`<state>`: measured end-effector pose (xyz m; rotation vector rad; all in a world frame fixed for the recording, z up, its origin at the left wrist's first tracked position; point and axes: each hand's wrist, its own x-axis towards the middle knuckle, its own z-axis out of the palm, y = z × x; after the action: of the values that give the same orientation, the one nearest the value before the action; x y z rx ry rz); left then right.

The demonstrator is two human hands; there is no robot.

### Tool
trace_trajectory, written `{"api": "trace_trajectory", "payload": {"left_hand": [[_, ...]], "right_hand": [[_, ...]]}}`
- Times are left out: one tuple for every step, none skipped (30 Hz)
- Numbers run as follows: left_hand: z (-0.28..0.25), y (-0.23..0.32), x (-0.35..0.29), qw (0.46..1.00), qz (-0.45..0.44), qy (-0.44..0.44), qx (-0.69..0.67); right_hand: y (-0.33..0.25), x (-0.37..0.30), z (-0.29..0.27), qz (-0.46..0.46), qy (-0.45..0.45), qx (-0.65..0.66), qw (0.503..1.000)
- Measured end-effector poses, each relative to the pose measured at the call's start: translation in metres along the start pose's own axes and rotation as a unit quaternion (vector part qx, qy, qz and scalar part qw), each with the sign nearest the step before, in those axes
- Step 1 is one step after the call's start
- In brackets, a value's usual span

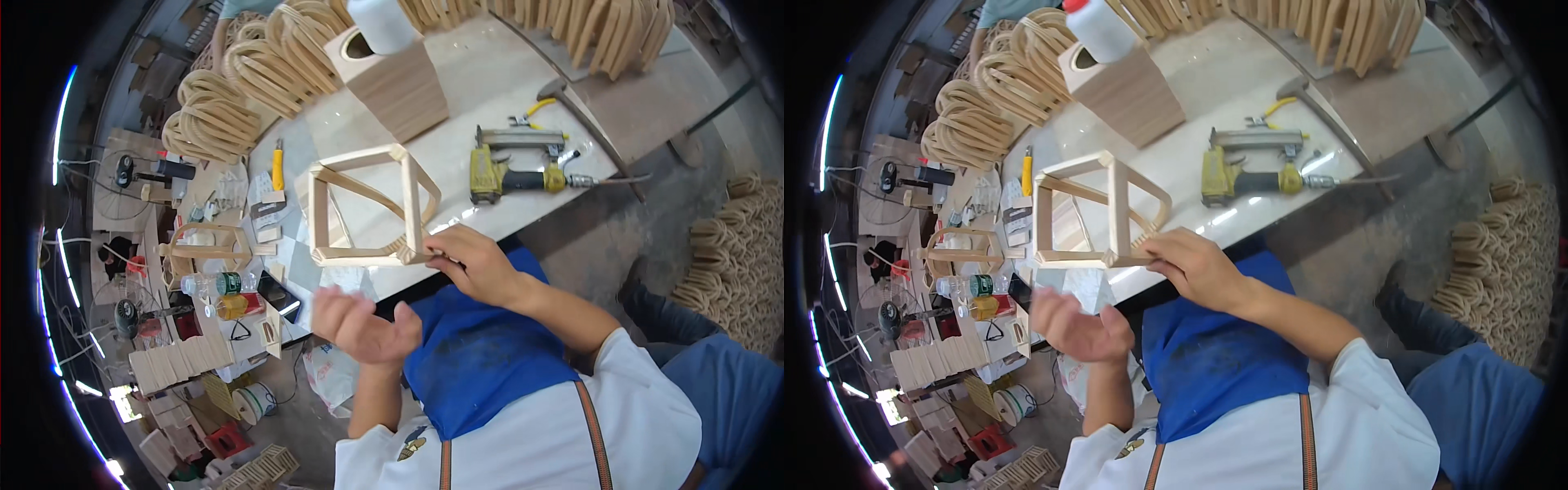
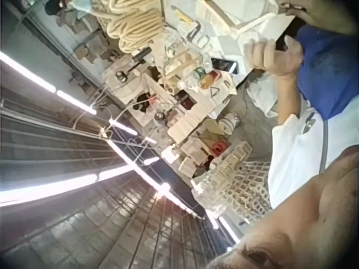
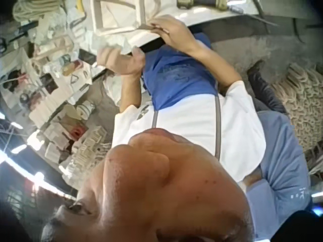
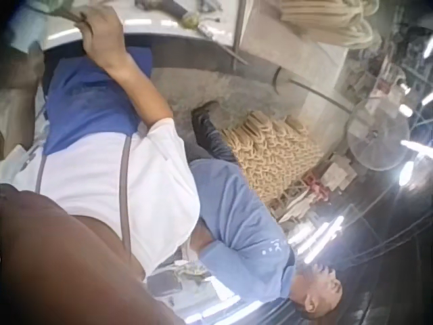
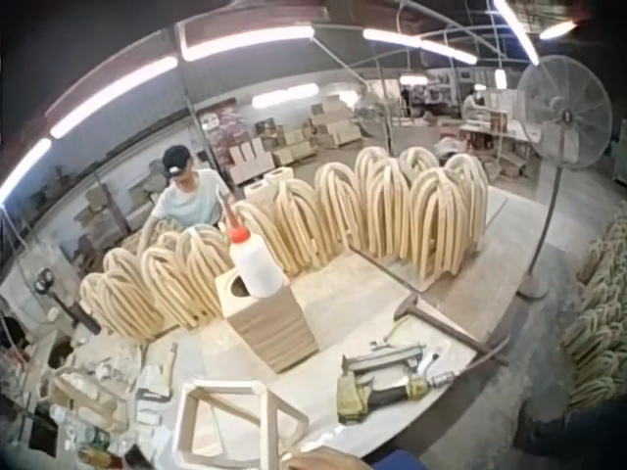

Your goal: Assembling wooden lantern frames using glue, a pneumatic stapler, and a hammer.

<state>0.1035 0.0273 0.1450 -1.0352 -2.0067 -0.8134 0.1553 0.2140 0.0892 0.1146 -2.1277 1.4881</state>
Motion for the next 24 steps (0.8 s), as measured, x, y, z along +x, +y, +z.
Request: {"api": "trace_trajectory", "payload": {"left_hand": [[-0.002, 0.001, -0.016, 0.995, -0.039, 0.013, -0.096], [0.001, 0.003, -0.029, 0.987, -0.086, -0.003, -0.133], [0.004, 0.006, -0.042, 0.976, -0.132, -0.020, -0.171], [0.008, 0.016, -0.043, 0.976, -0.134, -0.014, -0.170], [0.012, 0.027, -0.043, 0.957, -0.229, -0.043, -0.175], [0.013, 0.032, -0.042, 0.927, -0.321, -0.072, -0.181], [0.013, 0.035, -0.038, 0.926, -0.322, -0.069, -0.185], [0.013, 0.037, -0.033, 0.911, -0.342, -0.062, -0.221], [0.013, 0.041, -0.028, 0.894, -0.361, -0.056, -0.258], [0.014, 0.044, -0.023, 0.876, -0.378, -0.051, -0.296], [0.016, 0.047, -0.021, 0.855, -0.394, -0.047, -0.335], [0.020, 0.047, -0.019, 0.852, -0.388, -0.048, -0.348], [0.022, 0.047, -0.019, 0.841, -0.397, -0.041, -0.365], [0.023, 0.048, -0.020, 0.829, -0.405, -0.037, -0.384], [0.024, 0.048, -0.021, 0.816, -0.412, -0.035, -0.404], [0.025, 0.048, -0.021, 0.803, -0.418, -0.035, -0.424], [0.025, 0.048, -0.022, 0.796, -0.428, -0.026, -0.427], [0.024, 0.047, -0.024, 0.789, -0.438, -0.020, -0.430], [0.025, 0.046, -0.027, 0.786, -0.431, -0.031, -0.442], [0.025, 0.044, -0.030, 0.782, -0.443, -0.015, -0.437], [0.026, 0.042, -0.031, 0.779, -0.456, 0.000, -0.430], [0.028, 0.037, -0.031, 0.778, -0.451, -0.012, -0.437], [0.030, 0.032, -0.033, 0.786, -0.434, -0.011, -0.440], [0.030, 0.028, -0.034, 0.794, -0.419, -0.008, -0.439]], "right_hand": [[-0.002, 0.000, 0.002, 0.022, -0.005, 0.017, 1.000], [-0.002, 0.000, 0.002, 0.014, -0.010, 0.017, 1.000], [-0.001, 0.000, 0.003, 0.013, -0.024, 0.015, 1.000], [-0.001, 0.000, 0.002, 0.014, -0.036, 0.011, 0.999], [0.000, 0.000, 0.002, 0.015, -0.048, 0.008, 0.999], [0.001, 0.000, 0.002, 0.017, -0.060, 0.004, 0.998], [0.001, 0.000, 0.003, 0.015, -0.062, -0.001, 0.998], [0.000, 0.000, 0.005, 0.005, -0.064, 0.001, 0.998], [-0.001, 0.000, 0.006, -0.005, -0.066, 0.003, 0.998], [-0.001, 0.000, 0.008, -0.015, -0.067, 0.003, 0.998], [-0.002, -0.001, 0.009, -0.024, -0.066, 0.002, 0.998], [-0.001, -0.001, 0.007, -0.022, -0.072, 0.008, 0.997], [-0.001, -0.002, 0.006, -0.020, -0.075, 0.013, 0.997], [0.000, -0.003, 0.005, -0.018, -0.066, -0.001, 0.998], [0.000, -0.004, 0.004, -0.017, -0.075, 0.005, 0.997], [0.001, -0.004, 0.002, -0.017, -0.082, 0.010, 0.996], [0.001, -0.006, 0.001, -0.013, -0.069, -0.005, 0.998], [0.001, -0.009, 0.000, -0.021, -0.065, -0.015, 0.998], [0.002, -0.011, 0.000, -0.030, -0.063, -0.023, 0.997], [0.002, -0.014, 0.000, -0.038, -0.061, -0.029, 0.997], [0.003, -0.017, -0.003, -0.045, -0.059, -0.034, 0.997], [0.006, -0.021, -0.006, -0.041, -0.047, -0.040, 0.997], [0.011, -0.028, -0.010, -0.035, -0.040, -0.041, 0.998], [0.013, -0.036, -0.014, -0.029, -0.037, -0.040, 0.998]]}}
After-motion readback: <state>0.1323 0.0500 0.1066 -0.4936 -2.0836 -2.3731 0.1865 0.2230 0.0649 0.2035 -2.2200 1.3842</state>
